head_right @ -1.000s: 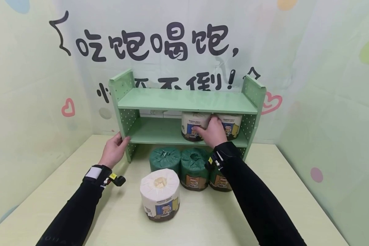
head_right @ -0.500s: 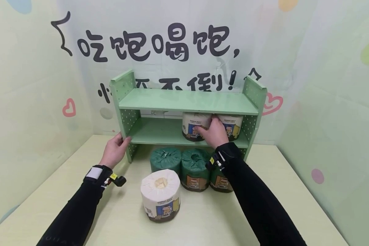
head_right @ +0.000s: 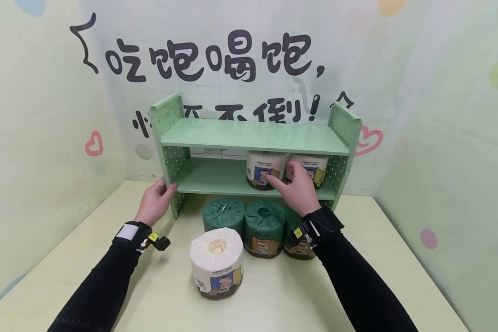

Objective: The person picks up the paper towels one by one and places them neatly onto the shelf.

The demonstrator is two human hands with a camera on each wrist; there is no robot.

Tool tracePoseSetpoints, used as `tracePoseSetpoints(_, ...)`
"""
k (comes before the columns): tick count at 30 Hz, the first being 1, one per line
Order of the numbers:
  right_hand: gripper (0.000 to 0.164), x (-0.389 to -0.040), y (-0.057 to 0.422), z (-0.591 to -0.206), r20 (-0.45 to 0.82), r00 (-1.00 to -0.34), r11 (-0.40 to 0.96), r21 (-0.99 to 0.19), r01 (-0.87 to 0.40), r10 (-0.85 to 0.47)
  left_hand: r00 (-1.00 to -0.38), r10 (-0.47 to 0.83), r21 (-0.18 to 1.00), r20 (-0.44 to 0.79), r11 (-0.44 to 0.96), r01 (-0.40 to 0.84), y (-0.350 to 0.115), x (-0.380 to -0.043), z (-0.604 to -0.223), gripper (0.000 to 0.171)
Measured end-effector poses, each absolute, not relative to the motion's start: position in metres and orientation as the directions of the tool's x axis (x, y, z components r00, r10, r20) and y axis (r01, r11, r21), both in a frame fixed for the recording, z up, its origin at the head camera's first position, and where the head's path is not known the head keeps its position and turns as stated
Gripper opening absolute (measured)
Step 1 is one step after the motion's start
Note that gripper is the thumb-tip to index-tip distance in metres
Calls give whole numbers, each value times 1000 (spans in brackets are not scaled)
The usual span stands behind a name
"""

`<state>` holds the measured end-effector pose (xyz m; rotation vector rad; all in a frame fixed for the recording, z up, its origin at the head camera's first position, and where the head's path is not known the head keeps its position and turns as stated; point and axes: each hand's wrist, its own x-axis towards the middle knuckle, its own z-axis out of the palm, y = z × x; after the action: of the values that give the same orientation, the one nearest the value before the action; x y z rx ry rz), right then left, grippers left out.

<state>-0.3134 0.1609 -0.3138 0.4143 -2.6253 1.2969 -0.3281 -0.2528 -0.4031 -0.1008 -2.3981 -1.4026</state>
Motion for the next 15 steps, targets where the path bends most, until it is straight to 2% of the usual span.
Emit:
tracePoseSetpoints(7, 79, -288, 158, -317, 312, -930, 525, -767, -368, -195, -934, -121, 839, 337, 490, 239, -252, -327, -402, 56)
tracePoseSetpoints(15, 73, -257, 149, -327, 393, -884, 504, -726, -468, -255, -935, -127, 846, 331, 479, 235, -250, -326, -401, 56)
